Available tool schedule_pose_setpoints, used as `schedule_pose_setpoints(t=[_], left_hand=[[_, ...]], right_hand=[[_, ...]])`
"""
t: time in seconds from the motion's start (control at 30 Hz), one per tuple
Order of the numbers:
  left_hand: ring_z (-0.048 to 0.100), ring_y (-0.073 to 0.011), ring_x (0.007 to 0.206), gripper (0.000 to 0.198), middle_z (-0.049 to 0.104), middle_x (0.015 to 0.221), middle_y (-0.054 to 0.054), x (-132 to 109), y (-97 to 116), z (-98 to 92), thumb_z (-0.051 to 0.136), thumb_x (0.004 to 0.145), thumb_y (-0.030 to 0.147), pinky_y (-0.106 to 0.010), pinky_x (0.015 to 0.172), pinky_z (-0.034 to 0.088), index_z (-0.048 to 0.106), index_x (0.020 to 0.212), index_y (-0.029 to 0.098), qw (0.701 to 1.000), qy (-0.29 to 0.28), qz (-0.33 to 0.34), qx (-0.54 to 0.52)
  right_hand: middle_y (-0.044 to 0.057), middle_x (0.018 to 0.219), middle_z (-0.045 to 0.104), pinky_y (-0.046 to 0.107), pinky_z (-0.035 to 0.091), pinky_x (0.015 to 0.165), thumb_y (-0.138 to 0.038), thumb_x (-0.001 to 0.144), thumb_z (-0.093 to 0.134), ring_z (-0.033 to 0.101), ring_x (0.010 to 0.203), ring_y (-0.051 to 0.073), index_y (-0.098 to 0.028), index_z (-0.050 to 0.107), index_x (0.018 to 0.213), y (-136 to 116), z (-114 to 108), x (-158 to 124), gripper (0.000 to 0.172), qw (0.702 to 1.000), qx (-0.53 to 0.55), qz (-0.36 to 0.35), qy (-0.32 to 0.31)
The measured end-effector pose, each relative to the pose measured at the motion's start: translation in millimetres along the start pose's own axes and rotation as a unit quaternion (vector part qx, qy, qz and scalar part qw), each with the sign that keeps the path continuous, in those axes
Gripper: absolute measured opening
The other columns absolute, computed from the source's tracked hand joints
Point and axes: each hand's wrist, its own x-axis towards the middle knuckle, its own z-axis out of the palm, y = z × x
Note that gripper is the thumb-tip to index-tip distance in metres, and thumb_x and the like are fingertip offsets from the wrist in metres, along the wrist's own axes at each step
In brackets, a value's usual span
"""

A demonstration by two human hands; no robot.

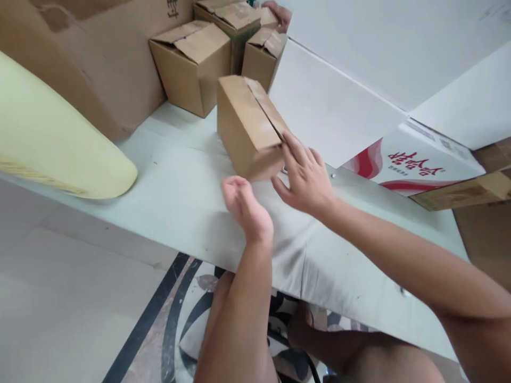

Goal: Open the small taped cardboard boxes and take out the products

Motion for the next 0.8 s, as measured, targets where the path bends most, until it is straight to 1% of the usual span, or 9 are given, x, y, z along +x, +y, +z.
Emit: schedule_pose_setpoints(t=[0.07, 0.13, 0.2, 0.33, 0.4, 0.47, 0.6, 0.73, 0.8], left_hand=[[0.051, -0.0181, 0.088, 0.007, 0.05, 0.093, -0.002, 9.3, 1.8, -8.4, 0.052, 0.09, 0.03, -0.035, 0.086, 0.045, 0.049, 0.089, 0.024, 0.995, 0.059, 0.079, 0.02], [0.054, -0.0204, 0.104, 0.01, 0.053, 0.106, -0.004, 13.9, 2.1, -15.4, 0.054, 0.09, 0.028, -0.039, 0.1, 0.045, 0.052, 0.1, 0.024, 0.987, 0.056, 0.138, 0.054], [0.056, -0.0231, 0.116, 0.018, 0.057, 0.115, -0.006, 11.9, 0.0, -18.0, 0.058, 0.091, 0.03, -0.043, 0.109, 0.045, 0.056, 0.108, 0.025, 0.979, -0.019, 0.184, 0.088], [0.065, -0.0262, 0.117, 0.022, 0.068, 0.117, -0.008, -7.9, -10.0, -5.0, 0.069, 0.09, 0.038, -0.043, 0.105, 0.053, 0.065, 0.106, 0.024, 0.93, -0.284, 0.205, 0.114], [0.069, -0.0252, 0.11, 0.023, 0.072, 0.114, -0.008, -21.3, -15.3, 7.5, 0.071, 0.09, 0.04, -0.04, 0.098, 0.057, 0.068, 0.106, 0.024, 0.901, -0.384, 0.173, 0.103], [0.071, -0.0238, 0.104, 0.024, 0.076, 0.112, -0.006, -34.0, -19.6, 19.9, 0.071, 0.09, 0.042, -0.038, 0.092, 0.059, 0.07, 0.106, 0.024, 0.883, -0.439, 0.143, 0.085], [0.072, -0.0225, 0.101, 0.024, 0.078, 0.108, -0.004, -54.6, -27.3, 37.3, 0.074, 0.087, 0.043, -0.036, 0.09, 0.058, 0.074, 0.102, 0.024, 0.876, -0.461, 0.126, 0.068], [0.072, -0.0222, 0.101, 0.03, 0.078, 0.108, -0.004, -71.2, -36.8, 45.0, 0.076, 0.084, 0.047, -0.035, 0.092, 0.057, 0.076, 0.104, 0.025, 0.873, -0.469, 0.119, 0.066], [0.072, -0.0229, 0.102, 0.033, 0.078, 0.11, -0.005, -78.9, -41.2, 47.6, 0.078, 0.084, 0.049, -0.036, 0.093, 0.057, 0.077, 0.106, 0.025, 0.868, -0.481, 0.104, 0.065]], right_hand=[[0.025, 0.168, 0.044, 0.06, 0.042, 0.121, -0.037, 0.102, 0.052, 0.043, 0.158, 0.04, -0.015, 0.025, 0.17, 3.1, -19.1, -62.8, 0.076, 0.998, -0.003, -0.033, 0.056], [0.023, 0.167, 0.047, 0.06, 0.045, 0.12, -0.028, 0.099, 0.059, 0.047, 0.156, 0.039, -0.021, 0.02, 0.173, 10.9, -34.7, -124.0, 0.085, 0.995, 0.012, -0.045, 0.087], [0.018, 0.17, 0.045, 0.06, 0.046, 0.121, -0.019, 0.094, 0.062, 0.051, 0.153, 0.037, -0.026, 0.026, 0.173, 18.3, -47.0, -180.4, 0.087, 0.993, 0.02, -0.024, 0.111], [0.015, 0.168, 0.049, 0.058, 0.054, 0.117, -0.012, 0.088, 0.066, 0.057, 0.148, 0.036, -0.025, 0.04, 0.169, 20.0, -60.5, -263.0, 0.086, 0.986, 0.014, 0.036, 0.163], [0.015, 0.165, 0.053, 0.061, 0.058, 0.113, -0.012, 0.087, 0.065, 0.059, 0.146, 0.036, -0.025, 0.041, 0.168, 17.4, -62.2, -284.5, 0.085, 0.979, 0.009, 0.061, 0.192], [0.015, 0.162, 0.055, 0.061, 0.059, 0.111, -0.011, 0.086, 0.064, 0.059, 0.147, 0.036, -0.026, 0.042, 0.167, 17.0, -62.3, -295.6, 0.085, 0.973, 0.018, 0.083, 0.216], [0.014, 0.152, 0.063, 0.057, 0.06, 0.112, -0.007, 0.084, 0.062, 0.061, 0.144, 0.033, -0.026, 0.049, 0.163, 23.4, -66.6, -307.5, 0.082, 0.958, 0.052, 0.131, 0.251], [0.011, 0.128, 0.073, 0.048, 0.064, 0.095, -0.008, 0.084, 0.062, 0.073, 0.119, 0.03, -0.027, 0.07, 0.128, 39.6, -81.7, -325.7, 0.049, 0.943, 0.075, 0.174, 0.275], [0.008, 0.11, 0.074, 0.043, 0.062, 0.086, -0.011, 0.086, 0.06, 0.074, 0.102, 0.026, -0.025, 0.07, 0.107, 55.7, -89.1, -337.6, 0.027, 0.924, 0.073, 0.241, 0.289]])
